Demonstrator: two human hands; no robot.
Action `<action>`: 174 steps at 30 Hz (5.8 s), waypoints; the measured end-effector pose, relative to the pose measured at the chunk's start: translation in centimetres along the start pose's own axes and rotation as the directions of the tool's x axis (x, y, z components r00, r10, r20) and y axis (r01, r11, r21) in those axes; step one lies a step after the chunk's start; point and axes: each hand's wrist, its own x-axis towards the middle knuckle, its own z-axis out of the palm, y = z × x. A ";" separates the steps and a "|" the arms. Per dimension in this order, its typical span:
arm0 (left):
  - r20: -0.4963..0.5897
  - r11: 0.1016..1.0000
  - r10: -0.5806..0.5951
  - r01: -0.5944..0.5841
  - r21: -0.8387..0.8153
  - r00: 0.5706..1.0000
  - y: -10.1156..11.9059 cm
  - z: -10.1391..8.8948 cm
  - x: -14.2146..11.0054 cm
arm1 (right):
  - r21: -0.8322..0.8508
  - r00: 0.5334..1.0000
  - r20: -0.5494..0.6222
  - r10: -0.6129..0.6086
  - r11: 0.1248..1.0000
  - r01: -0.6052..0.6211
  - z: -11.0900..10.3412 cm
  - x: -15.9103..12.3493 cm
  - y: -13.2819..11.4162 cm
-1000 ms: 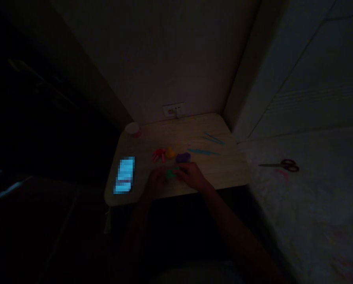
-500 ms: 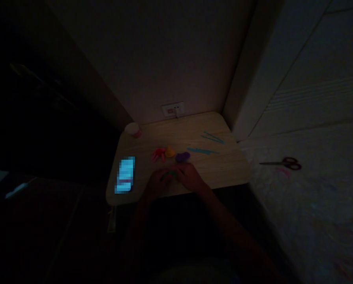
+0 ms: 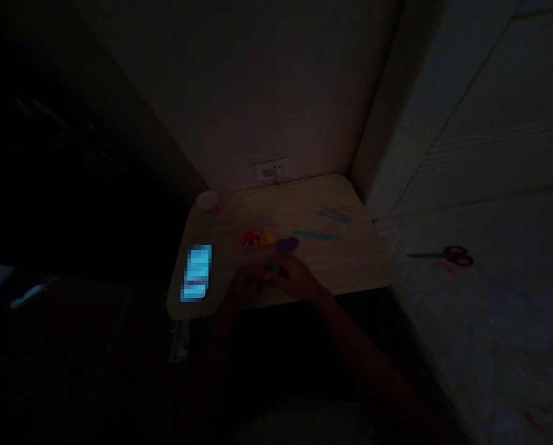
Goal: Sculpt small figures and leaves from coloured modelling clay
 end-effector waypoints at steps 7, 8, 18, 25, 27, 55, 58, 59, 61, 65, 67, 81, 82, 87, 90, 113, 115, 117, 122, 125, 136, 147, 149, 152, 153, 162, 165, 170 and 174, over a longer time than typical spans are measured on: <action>-0.050 0.998 -0.038 0.036 -0.050 0.998 -0.5 0.3 -0.5 | -0.020 0.997 -0.081 -0.004 1.000 0.002 -0.1 0.2 0.2; -0.036 0.998 -0.035 0.033 -0.054 0.999 -0.4 0.2 -0.4 | -0.020 0.996 -0.089 -0.002 1.000 0.000 -0.1 0.2 0.2; 0.023 1.000 0.010 -0.010 -0.018 1.000 0.1 -0.3 0.0 | 0.037 0.986 -0.144 0.082 0.996 -0.078 0.0 0.1 0.0; -0.085 0.998 0.015 -0.020 -0.054 0.996 -1.4 -0.4 0.2 | 0.275 0.965 -0.220 0.140 0.958 -0.076 0.3 0.1 0.7; -0.108 0.997 0.038 -0.045 -0.063 0.993 -1.7 -0.5 0.5 | 0.379 0.957 -0.227 0.178 0.922 -0.081 0.4 0.1 0.9; -0.049 0.979 0.201 -0.202 -0.028 0.978 -0.7 -0.7 0.3 | -0.035 1.000 -0.008 -0.025 0.999 0.024 0.2 -0.2 0.1; -0.080 0.982 0.181 -0.185 -0.042 0.980 -0.8 -0.8 0.2 | -0.004 1.000 -0.016 0.002 1.000 -0.002 0.3 -0.1 0.1; -0.092 0.985 0.158 -0.163 -0.053 0.983 -0.8 -0.8 0.2 | 0.006 1.000 -0.023 0.009 1.000 -0.009 0.3 -0.1 0.1; -0.099 0.989 0.115 -0.124 -0.086 0.988 -0.8 -0.8 0.2 | 0.011 0.999 -0.039 0.024 1.000 -0.023 0.3 -0.1 0.2; -0.057 0.977 0.098 -0.107 -0.186 0.994 -1.1 -1.3 0.1 | 0.018 0.995 -0.089 0.035 0.999 -0.033 0.3 0.0 0.4; -0.080 0.974 0.081 -0.096 -0.206 0.993 -1.2 -1.6 0.1 | 0.024 0.995 -0.096 0.031 0.999 -0.029 0.3 0.0 0.4; 0.060 0.997 0.018 -0.014 -0.073 0.998 -0.6 -0.8 -0.4 | -0.185 0.996 0.070 -0.054 0.980 0.066 0.0 -0.3 0.2; 0.053 0.998 0.026 -0.023 -0.053 0.998 -0.5 -0.7 -0.5 | -0.203 0.995 0.081 -0.063 0.976 0.078 0.0 -0.4 0.2; 0.017 0.996 0.092 -0.092 0.019 0.996 0.1 -0.1 -0.5 | -0.274 0.993 0.107 -0.049 0.959 0.077 0.3 -0.3 0.0; 0.041 0.994 0.096 -0.097 0.040 0.995 0.4 0.0 -0.5 | -0.254 0.997 0.078 -0.012 0.967 0.031 0.5 -0.3 0.3; -0.102 0.992 0.070 -0.058 0.111 0.992 -0.8 -0.7 -0.2 | -0.077 0.998 -0.015 0.058 0.995 -0.059 0.3 0.1 0.1; -0.100 0.991 0.068 -0.055 0.123 0.993 -0.6 -0.8 -0.2 | -0.110 0.999 -0.007 0.042 0.993 -0.043 0.2 0.1 0.1; -0.097 0.990 0.066 -0.053 0.131 0.993 -0.5 -0.8 -0.2 | -0.167 1.000 0.007 0.019 0.986 -0.018 0.2 0.1 0.0; -0.077 0.990 0.052 -0.042 0.131 0.996 -0.5 -0.6 -0.1 | -0.335 0.998 0.063 -0.007 0.942 0.028 0.5 -0.1 -0.3; -0.067 0.992 0.048 -0.039 0.121 0.997 -0.5 -0.4 -0.1 | -0.353 0.999 0.050 -0.005 0.935 0.022 0.7 -0.2 -0.4; 0.046 0.990 0.049 -0.055 0.133 0.998 0.3 -0.1 -0.6 | -0.138 0.996 0.086 -0.029 0.990 0.040 0.0 -0.2 0.5; -0.022 0.997 0.031 -0.030 0.068 0.999 -0.5 -0.9 -0.5 | -0.067 0.999 0.037 -0.029 0.997 0.031 -0.1 -0.3 -0.3; -0.077 0.998 0.025 -0.021 0.053 0.997 -0.8 -1.0 -0.6 | 0.002 1.000 0.019 0.001 1.000 -0.001 -0.2 -0.3 -0.3; -0.126 1.000 0.020 -0.018 0.014 0.992 -1.0 -0.9 -0.5 | 0.102 0.999 -0.033 0.022 0.995 -0.019 -0.3 -0.2 0.0; -0.136 1.000 0.020 -0.020 0.000 0.990 -1.1 -0.8 -0.5 | 0.133 0.998 -0.060 0.029 0.991 -0.021 -0.3 -0.2 0.2; 0.027 0.985 0.170 -0.171 0.020 0.985 -0.6 -1.0 0.2 | 0.363 0.980 -0.113 0.163 0.925 -0.112 0.0 0.0 0.9; -0.030 0.981 0.174 -0.171 0.088 0.984 -0.9 -0.5 0.0 | 0.335 0.985 -0.110 0.132 0.938 -0.089 -0.1 0.1 0.6; -0.163 0.984 0.175 -0.170 0.046 0.971 -1.0 -0.2 -0.3 | 0.241 0.991 -0.088 0.103 0.967 -0.079 -0.2 0.1 0.4; -0.077 0.970 0.240 -0.235 0.068 0.968 -0.5 -0.5 -0.3 | 0.026 0.997 -0.066 0.050 0.998 -0.048 0.1 0.1 0.4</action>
